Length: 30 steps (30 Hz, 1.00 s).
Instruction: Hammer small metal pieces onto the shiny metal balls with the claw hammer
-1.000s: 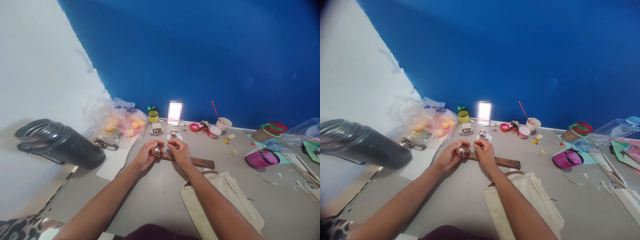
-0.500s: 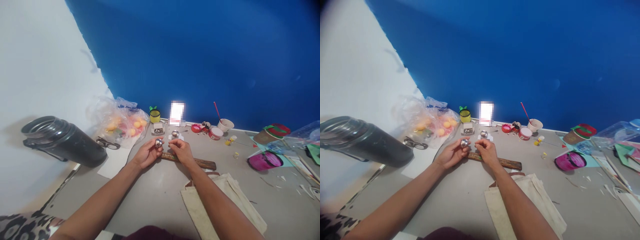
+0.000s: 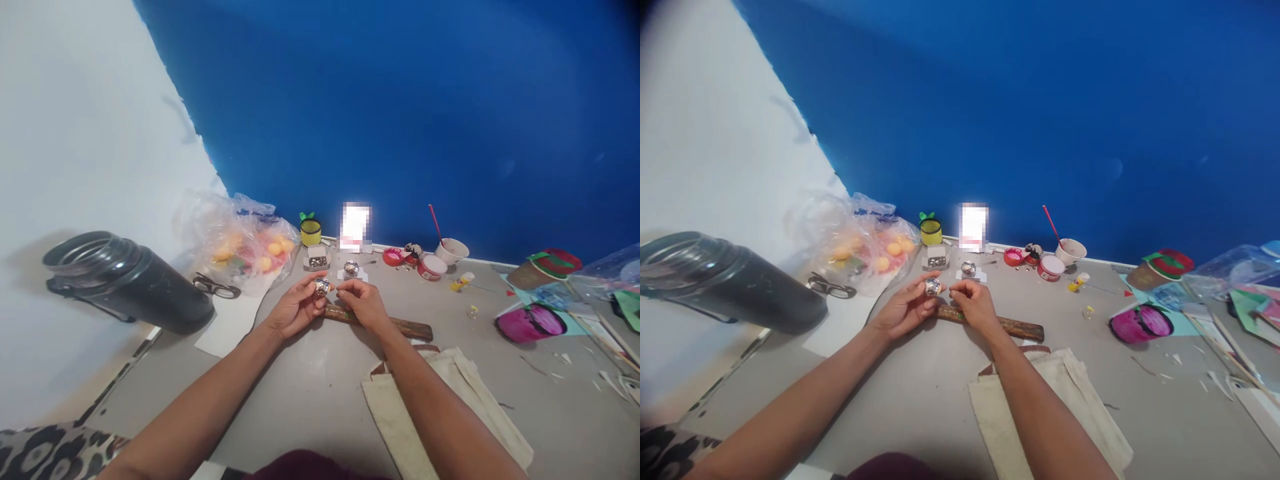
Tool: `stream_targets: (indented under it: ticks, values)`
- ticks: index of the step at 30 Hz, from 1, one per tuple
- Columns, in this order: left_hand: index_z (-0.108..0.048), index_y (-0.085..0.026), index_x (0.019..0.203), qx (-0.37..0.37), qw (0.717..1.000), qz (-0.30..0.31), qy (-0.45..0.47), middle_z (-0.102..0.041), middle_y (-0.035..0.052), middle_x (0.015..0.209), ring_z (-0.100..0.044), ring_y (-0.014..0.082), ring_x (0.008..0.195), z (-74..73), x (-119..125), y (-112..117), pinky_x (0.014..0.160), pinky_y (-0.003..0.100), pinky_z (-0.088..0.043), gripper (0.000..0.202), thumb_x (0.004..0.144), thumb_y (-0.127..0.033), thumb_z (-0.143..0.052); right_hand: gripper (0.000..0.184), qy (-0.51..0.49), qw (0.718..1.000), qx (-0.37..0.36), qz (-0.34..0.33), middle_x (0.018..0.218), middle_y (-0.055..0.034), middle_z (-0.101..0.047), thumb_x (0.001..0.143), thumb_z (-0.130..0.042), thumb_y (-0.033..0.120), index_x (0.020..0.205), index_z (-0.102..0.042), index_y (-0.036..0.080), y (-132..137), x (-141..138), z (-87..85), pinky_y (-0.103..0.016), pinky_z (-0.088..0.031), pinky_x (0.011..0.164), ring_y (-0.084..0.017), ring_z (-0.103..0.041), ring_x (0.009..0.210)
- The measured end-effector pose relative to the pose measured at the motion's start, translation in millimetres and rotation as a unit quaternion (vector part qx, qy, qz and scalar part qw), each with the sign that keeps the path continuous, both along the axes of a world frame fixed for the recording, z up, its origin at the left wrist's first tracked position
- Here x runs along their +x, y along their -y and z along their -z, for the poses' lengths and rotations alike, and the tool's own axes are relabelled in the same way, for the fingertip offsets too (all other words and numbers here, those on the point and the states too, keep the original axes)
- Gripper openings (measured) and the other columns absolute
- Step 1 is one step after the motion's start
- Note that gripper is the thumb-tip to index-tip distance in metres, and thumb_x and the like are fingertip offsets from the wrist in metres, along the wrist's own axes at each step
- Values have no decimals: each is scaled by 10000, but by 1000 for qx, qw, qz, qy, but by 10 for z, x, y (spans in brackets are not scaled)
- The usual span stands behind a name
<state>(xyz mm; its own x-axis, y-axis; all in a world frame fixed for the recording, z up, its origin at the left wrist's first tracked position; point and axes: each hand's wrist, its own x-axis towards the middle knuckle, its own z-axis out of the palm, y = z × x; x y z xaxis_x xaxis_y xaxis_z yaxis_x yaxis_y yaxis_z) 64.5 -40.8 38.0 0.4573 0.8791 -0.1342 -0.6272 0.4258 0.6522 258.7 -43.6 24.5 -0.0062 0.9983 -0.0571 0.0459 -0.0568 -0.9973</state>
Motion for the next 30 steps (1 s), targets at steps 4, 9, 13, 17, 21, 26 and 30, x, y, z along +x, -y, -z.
stream_targets:
  ticks: [4,9,13,17,21,26,30]
  values:
    - [-707,-113,1130,-26,1000,-4,0,-720,156,1040,-656,163,729,18,-6,-21,657,275,-544,223,950,-233,-652,267,-3,1000,-4,-1,632,12,-633,678,-737,413,794,-733,173,-2,-1,10,-264,-459,531,-120,-513,545]
    - [-703,-111,1183,-24,1000,-1,5,-691,84,897,-628,139,694,-22,8,2,652,252,-535,292,900,-184,-713,258,-15,1000,-6,2,639,15,-638,672,-735,407,794,-732,180,13,-8,-30,-266,-470,537,-120,-523,543]
    - [-688,-124,1204,-24,1000,-2,-1,-728,142,1006,-628,149,673,-41,27,9,606,261,-519,305,922,-241,-696,242,-11,1000,-7,-3,625,18,-627,677,-725,403,781,-727,185,13,-7,-48,-259,-442,516,-117,-503,529]
    - [-695,-106,1180,-31,999,-4,-9,-729,148,1007,-630,152,680,-25,34,-3,606,261,-515,304,908,-243,-708,242,-1,1000,-9,-9,611,19,-622,679,-715,405,784,-729,188,4,-4,-37,-261,-421,510,-119,-497,517]
    - [-705,-111,1100,-33,999,-6,-18,-697,83,868,-588,124,613,-20,38,9,554,232,-472,282,870,-263,-760,242,-7,1000,-11,-10,615,13,-634,670,-717,399,783,-730,186,1,0,-37,-268,-426,527,-125,-512,530]
    - [-683,-125,1053,-35,999,-9,-30,-644,39,762,-549,110,565,-37,50,24,518,214,-434,313,885,-379,-755,261,-5,1000,-25,-5,607,13,-633,648,-736,398,782,-732,174,1,5,-48,-268,-414,520,-117,-498,516]
    - [-669,-124,989,-20,999,-19,-39,-616,19,741,-542,109,564,-25,71,31,525,223,-444,342,859,-419,-784,297,-28,999,-38,-4,644,3,-662,628,-760,403,807,-729,169,-8,5,-42,-272,-442,532,-117,-517,532]
